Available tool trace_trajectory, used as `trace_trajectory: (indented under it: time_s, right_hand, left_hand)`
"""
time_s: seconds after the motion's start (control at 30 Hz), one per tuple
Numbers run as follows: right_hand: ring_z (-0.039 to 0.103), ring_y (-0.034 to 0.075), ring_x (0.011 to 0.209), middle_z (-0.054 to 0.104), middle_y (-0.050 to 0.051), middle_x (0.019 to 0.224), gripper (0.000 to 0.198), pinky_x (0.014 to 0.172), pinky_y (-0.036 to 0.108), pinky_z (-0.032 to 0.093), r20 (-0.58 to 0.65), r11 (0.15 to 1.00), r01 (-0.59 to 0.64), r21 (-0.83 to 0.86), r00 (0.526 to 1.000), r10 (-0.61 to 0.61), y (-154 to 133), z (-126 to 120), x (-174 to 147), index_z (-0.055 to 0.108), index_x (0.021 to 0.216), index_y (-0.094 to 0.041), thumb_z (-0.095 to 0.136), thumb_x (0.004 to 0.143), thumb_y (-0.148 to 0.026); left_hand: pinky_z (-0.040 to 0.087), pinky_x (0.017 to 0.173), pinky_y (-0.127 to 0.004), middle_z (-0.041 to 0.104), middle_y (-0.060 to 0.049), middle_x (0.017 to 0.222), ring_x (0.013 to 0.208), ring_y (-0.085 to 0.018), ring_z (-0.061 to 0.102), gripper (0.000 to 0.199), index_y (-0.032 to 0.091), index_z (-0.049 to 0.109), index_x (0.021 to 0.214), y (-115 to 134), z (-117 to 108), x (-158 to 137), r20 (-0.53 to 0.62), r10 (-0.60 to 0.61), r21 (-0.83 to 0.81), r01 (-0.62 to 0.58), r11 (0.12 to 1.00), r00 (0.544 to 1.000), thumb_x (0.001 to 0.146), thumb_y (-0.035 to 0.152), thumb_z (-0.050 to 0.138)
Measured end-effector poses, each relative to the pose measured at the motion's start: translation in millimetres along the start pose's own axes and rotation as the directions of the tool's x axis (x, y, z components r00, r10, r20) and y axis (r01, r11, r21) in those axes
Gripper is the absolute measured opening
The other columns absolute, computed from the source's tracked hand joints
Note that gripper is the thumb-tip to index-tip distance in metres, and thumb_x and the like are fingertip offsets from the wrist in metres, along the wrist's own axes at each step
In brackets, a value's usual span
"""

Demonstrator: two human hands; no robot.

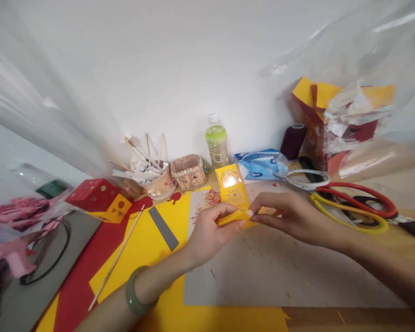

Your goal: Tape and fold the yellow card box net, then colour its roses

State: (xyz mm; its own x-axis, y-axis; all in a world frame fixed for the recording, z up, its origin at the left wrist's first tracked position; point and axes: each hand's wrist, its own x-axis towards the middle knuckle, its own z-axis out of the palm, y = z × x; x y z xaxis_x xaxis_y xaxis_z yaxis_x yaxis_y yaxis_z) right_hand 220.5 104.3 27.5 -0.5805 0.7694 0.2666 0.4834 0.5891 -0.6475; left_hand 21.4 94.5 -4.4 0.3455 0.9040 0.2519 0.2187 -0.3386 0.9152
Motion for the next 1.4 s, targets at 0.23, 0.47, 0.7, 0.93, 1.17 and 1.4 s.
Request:
trace_trajectory:
  time_s: [0.23,0.47,0.7,0.93,1.17,1.4]
  right_hand:
    - [0.053,0.01,0.056,0.06,-0.003,0.063,0.016,0.052,0.021,0.04,0.136,0.985,-0.159,0.064,0.979,0.15,-7.6,0.1,15.5,0.062,0.075,-0.02,0.052,0.082,-0.029]
    - [0.052,0.009,0.054,0.06,-0.004,0.06,0.022,0.049,0.02,0.038,0.102,0.992,-0.122,-0.007,0.987,0.122,-6.5,3.6,21.6,0.063,0.071,-0.021,0.048,0.085,-0.03]
    - [0.058,0.013,0.057,0.067,-0.001,0.066,0.02,0.052,0.023,0.038,0.026,0.955,-0.021,-0.295,0.999,0.029,-8.7,9.5,8.8,0.068,0.076,-0.023,0.049,0.083,-0.027]
    - [0.059,0.019,0.076,0.065,0.007,0.081,0.015,0.064,0.03,0.044,-0.215,0.887,0.095,-0.452,0.953,-0.212,-12.6,21.0,5.2,0.062,0.084,-0.016,0.05,0.085,-0.025]
    - [0.056,0.018,0.071,0.063,0.007,0.079,0.011,0.059,0.03,0.042,-0.259,0.807,0.143,-0.573,0.902,-0.344,-14.8,35.7,1.2,0.061,0.085,-0.015,0.05,0.086,-0.017]
    - [0.056,0.014,0.071,0.062,0.006,0.085,0.012,0.061,0.026,0.045,-0.274,0.912,0.141,-0.385,0.926,-0.259,-10.7,39.3,-2.1,0.06,0.092,-0.014,0.05,0.086,-0.013]
  left_hand:
    - [0.049,0.074,-0.028,0.065,-0.003,0.081,0.077,-0.015,0.06,0.014,0.016,0.059,0.079,-1.5,-10.9,7.4,0.043,-0.094,-0.165,0.1,0.981,0.995,0.074,0.029,0.062]
    - [0.048,0.075,-0.026,0.062,-0.002,0.088,0.079,-0.013,0.058,0.021,0.017,0.055,0.081,-0.9,-18.5,13.9,0.047,-0.183,-0.166,0.189,0.968,0.982,0.064,0.017,0.069]
    - [0.044,0.058,-0.02,0.059,0.001,0.069,0.064,-0.009,0.054,0.014,0.016,0.061,0.077,5.7,-21.5,13.3,0.184,-0.239,-0.142,0.266,0.953,0.953,0.066,0.022,0.069]
    - [0.041,0.051,-0.021,0.056,0.002,0.061,0.056,-0.009,0.051,0.013,0.016,0.059,0.068,7.7,-16.3,11.1,0.091,-0.264,-0.164,0.276,0.947,0.96,0.066,0.026,0.067]
    - [0.046,0.061,-0.024,0.061,0.0,0.067,0.063,-0.011,0.056,0.013,0.015,0.059,0.07,7.7,-11.8,7.9,0.015,-0.24,-0.193,0.238,0.952,0.971,0.067,0.026,0.065]
    - [0.045,0.057,-0.021,0.063,0.001,0.07,0.064,-0.01,0.056,0.008,0.016,0.061,0.072,10.1,-10.2,3.8,-0.003,-0.176,-0.114,0.174,0.978,0.984,0.071,0.024,0.063]
